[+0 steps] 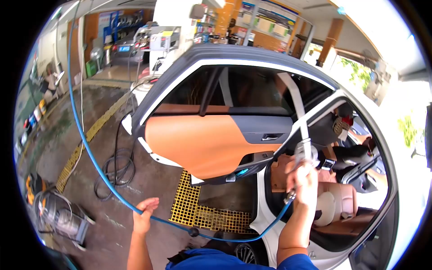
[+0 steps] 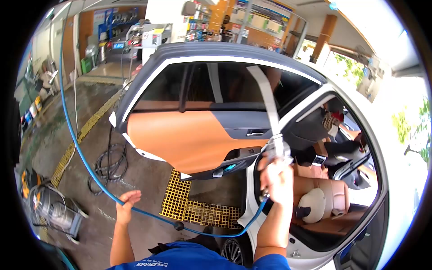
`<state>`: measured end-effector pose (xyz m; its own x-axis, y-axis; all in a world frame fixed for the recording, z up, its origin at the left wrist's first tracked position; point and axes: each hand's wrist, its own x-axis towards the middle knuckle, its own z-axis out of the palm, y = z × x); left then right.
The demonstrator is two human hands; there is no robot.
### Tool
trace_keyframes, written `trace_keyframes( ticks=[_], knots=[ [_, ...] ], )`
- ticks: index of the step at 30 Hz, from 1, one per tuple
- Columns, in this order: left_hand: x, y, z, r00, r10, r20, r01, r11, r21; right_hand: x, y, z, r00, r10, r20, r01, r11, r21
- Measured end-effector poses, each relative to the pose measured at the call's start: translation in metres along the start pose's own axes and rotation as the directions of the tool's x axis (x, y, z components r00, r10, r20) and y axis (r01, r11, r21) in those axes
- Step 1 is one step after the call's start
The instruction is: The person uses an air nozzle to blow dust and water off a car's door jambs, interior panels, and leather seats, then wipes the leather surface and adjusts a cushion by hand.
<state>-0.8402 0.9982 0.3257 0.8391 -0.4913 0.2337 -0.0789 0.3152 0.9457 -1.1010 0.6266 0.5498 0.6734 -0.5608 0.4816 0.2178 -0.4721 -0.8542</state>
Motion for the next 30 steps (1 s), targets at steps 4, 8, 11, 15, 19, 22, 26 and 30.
trace_keyframes(
  ticks=[4,8,11,15,19,22,26,30],
  knots=[
    [-0.014,0.021,-0.011,0.994,0.091,-0.066,-0.095,0.994,-0.052,0.000,-0.014,0.049,0.997,-0.073,0.015,0.072,0.996,0.055],
    [-0.041,0.033,-0.022,0.995,0.046,-0.087,-0.049,0.998,-0.035,-0.003,-0.026,0.098,0.939,-0.119,0.322,0.181,0.969,-0.167],
    [-0.058,0.058,-0.018,0.993,-0.057,-0.106,0.050,0.997,-0.066,-0.007,-0.024,0.131,0.969,-0.089,0.229,0.155,0.944,-0.290],
    [-0.069,0.067,-0.025,0.996,-0.052,-0.077,0.042,0.992,-0.116,-0.023,-0.028,0.186,0.936,0.139,0.322,0.056,0.846,-0.531],
    [-0.077,0.065,-0.032,0.991,-0.112,-0.069,0.104,0.989,-0.108,-0.036,0.008,0.235,0.873,0.168,0.458,0.180,0.762,-0.622],
    [-0.080,0.064,-0.041,0.991,-0.127,-0.044,0.121,0.986,-0.119,-0.044,0.026,0.264,0.895,0.200,0.399,0.108,0.770,-0.629],
    [-0.084,0.062,-0.050,0.981,-0.173,-0.090,0.164,0.981,-0.104,-0.057,0.049,0.292,0.849,0.204,0.487,0.173,0.765,-0.621],
    [-0.088,0.052,-0.067,0.967,-0.235,-0.098,0.221,0.966,-0.132,-0.066,0.084,0.319,0.869,0.239,0.432,0.127,0.737,-0.663]
  ],
)
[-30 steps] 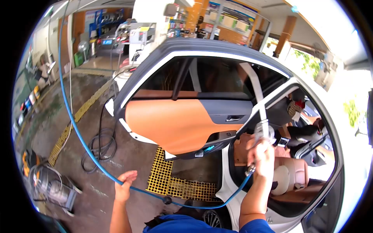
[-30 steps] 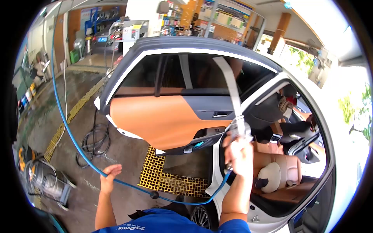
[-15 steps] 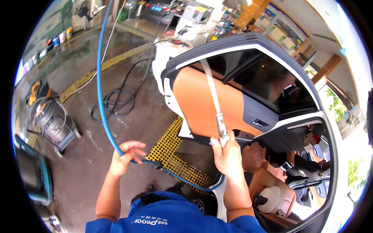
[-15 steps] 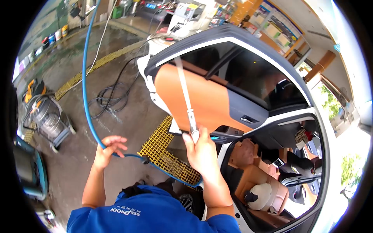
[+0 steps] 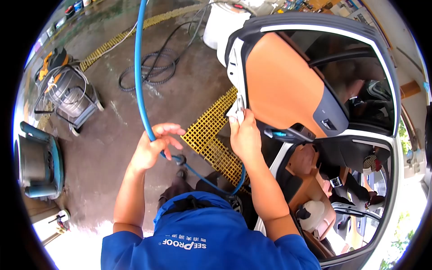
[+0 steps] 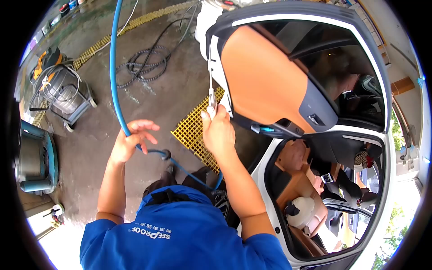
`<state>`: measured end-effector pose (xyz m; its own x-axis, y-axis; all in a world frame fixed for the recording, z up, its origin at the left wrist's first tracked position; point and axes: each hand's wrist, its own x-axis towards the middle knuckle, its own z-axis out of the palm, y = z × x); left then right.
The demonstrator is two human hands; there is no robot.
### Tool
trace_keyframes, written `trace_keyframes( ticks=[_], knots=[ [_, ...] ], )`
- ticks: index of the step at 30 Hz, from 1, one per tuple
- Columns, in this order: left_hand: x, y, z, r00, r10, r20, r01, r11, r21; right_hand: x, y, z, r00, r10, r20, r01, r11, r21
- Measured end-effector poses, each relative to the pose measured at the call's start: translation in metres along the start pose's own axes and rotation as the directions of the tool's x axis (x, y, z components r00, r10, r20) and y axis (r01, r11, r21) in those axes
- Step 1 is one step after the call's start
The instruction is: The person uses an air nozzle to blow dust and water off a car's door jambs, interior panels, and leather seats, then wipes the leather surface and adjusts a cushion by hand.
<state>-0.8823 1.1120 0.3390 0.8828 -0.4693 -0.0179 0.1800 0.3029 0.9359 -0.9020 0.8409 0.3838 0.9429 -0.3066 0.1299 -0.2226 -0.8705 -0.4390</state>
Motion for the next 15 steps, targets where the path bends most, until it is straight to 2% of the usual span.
trace_keyframes(
  ticks=[3,9,11,15],
  knots=[
    [-0.005,0.005,-0.005,0.998,-0.026,-0.055,0.027,1.000,0.014,0.002,0.009,0.027,0.994,0.091,0.064,-0.088,0.995,-0.052],
    [-0.017,0.011,-0.016,0.992,-0.028,-0.124,0.029,1.000,0.003,0.007,0.006,0.064,0.994,0.075,0.085,-0.074,0.997,-0.013],
    [-0.021,0.015,-0.017,0.991,-0.027,-0.128,0.028,1.000,0.010,0.013,0.008,0.078,0.999,0.037,0.004,-0.037,0.999,0.028],
    [-0.025,0.017,-0.013,0.992,-0.022,-0.124,0.026,0.999,0.025,0.026,0.008,0.093,0.996,0.078,0.037,-0.081,0.994,0.075]
  ],
)
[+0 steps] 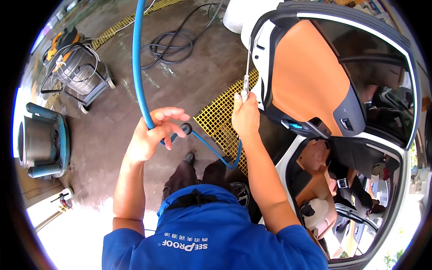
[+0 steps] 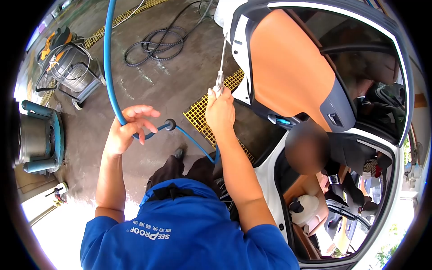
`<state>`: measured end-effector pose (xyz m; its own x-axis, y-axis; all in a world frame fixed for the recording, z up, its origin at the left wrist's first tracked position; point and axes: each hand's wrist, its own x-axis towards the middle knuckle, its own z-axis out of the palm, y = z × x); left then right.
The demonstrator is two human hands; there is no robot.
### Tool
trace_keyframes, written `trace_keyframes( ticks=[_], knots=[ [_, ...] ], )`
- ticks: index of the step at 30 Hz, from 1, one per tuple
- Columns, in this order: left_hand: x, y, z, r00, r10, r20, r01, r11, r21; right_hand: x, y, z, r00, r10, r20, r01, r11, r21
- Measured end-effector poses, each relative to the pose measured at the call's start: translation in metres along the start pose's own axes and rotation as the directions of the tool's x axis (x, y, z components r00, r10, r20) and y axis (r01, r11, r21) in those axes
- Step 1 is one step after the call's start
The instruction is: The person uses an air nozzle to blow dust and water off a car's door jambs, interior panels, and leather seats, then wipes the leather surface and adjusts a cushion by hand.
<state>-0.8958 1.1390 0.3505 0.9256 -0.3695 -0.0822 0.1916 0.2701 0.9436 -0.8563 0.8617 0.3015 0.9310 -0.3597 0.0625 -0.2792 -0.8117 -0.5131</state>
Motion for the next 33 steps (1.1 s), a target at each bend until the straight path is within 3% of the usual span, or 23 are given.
trace_keyframes(
  ticks=[1,4,6,12,16,20,32,33],
  knots=[
    [0.001,0.000,0.003,1.000,-0.009,-0.001,0.009,1.000,0.002,0.005,0.006,0.008,1.000,-0.015,-0.028,0.016,0.999,0.037],
    [-0.001,0.001,0.007,1.000,-0.012,0.022,0.012,1.000,0.013,0.019,0.034,0.033,0.981,0.181,0.069,-0.182,0.983,0.009],
    [-0.001,0.000,0.010,0.999,0.009,0.036,-0.010,0.999,0.036,0.015,0.059,0.050,0.971,0.218,0.098,-0.216,0.976,-0.026],
    [0.000,-0.005,0.011,0.999,-0.028,0.041,0.028,1.000,-0.002,-0.001,0.117,0.080,0.929,0.364,0.064,-0.363,0.931,-0.033],
    [0.005,-0.009,0.014,0.998,-0.041,0.048,0.041,0.999,-0.002,-0.009,0.150,0.089,0.951,0.307,-0.034,-0.309,0.950,-0.049],
    [0.009,-0.011,0.019,0.997,-0.058,0.050,0.058,0.998,0.006,-0.005,0.180,0.091,0.890,0.456,0.028,-0.455,0.890,-0.031],
    [0.009,-0.009,0.028,0.996,-0.083,-0.027,0.084,0.995,0.048,0.018,0.256,0.136,0.878,0.430,0.209,-0.408,0.902,-0.139],
    [0.009,-0.008,0.030,0.995,-0.092,-0.047,0.095,0.993,0.076,0.020,0.259,0.140,0.880,0.454,0.138,-0.444,0.891,-0.097]
  ],
)
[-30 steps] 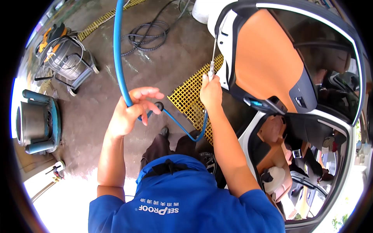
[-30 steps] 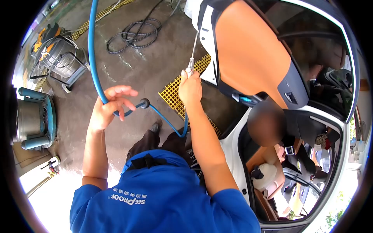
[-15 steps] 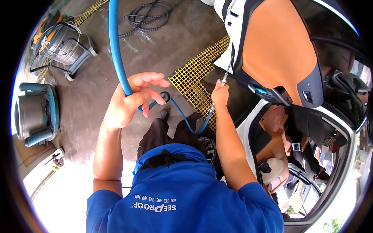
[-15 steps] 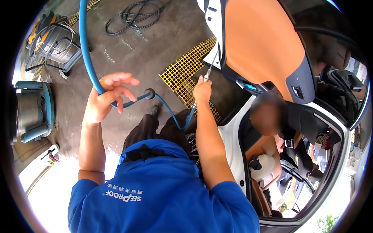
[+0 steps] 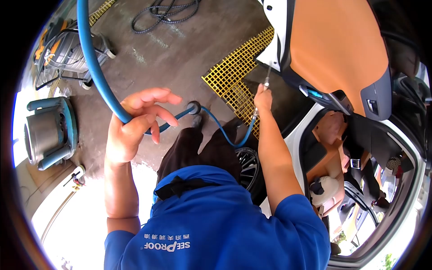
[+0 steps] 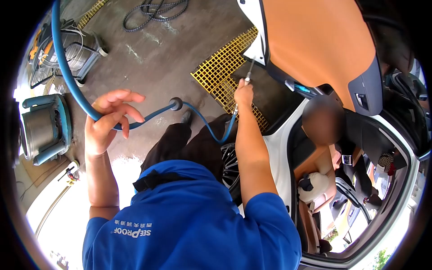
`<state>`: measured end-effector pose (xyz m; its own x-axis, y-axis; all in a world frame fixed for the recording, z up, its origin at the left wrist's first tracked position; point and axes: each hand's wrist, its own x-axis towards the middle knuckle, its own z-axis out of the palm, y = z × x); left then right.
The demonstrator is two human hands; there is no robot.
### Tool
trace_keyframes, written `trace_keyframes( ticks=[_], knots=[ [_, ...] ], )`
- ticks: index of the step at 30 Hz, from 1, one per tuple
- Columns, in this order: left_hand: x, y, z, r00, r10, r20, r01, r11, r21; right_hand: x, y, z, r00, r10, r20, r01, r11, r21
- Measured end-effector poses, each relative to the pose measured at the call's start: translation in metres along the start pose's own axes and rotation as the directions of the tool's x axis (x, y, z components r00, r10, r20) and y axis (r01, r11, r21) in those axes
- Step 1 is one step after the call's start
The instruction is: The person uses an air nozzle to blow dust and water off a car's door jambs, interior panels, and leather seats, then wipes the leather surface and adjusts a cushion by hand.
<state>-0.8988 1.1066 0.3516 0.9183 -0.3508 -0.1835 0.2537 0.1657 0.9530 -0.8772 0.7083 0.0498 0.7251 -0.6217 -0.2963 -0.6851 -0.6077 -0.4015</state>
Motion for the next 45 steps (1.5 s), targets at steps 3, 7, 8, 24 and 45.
trace_keyframes(
  ticks=[3,7,8,24,45],
  knots=[
    [0.002,-0.002,0.006,1.000,0.019,0.012,-0.019,0.999,-0.026,0.015,0.010,0.008,0.998,0.048,-0.039,-0.046,0.997,0.057],
    [0.006,-0.007,0.015,0.988,0.133,0.075,-0.129,0.990,-0.048,0.028,0.033,0.014,0.987,0.146,-0.072,-0.136,0.983,0.127],
    [0.008,-0.014,0.011,0.963,0.213,0.166,-0.218,0.976,0.010,0.032,0.040,0.014,0.989,0.142,-0.033,-0.137,0.985,0.108],
    [0.021,-0.013,0.229,0.385,-0.061,0.921,-0.545,0.790,0.280,0.104,0.187,0.012,0.792,0.356,0.497,-0.528,-0.012,0.849],
    [0.117,-0.034,0.521,-0.091,-0.235,0.968,-0.400,0.899,0.181,0.123,0.445,-0.184,0.668,0.588,0.457,-0.637,0.134,0.759]
  ],
)
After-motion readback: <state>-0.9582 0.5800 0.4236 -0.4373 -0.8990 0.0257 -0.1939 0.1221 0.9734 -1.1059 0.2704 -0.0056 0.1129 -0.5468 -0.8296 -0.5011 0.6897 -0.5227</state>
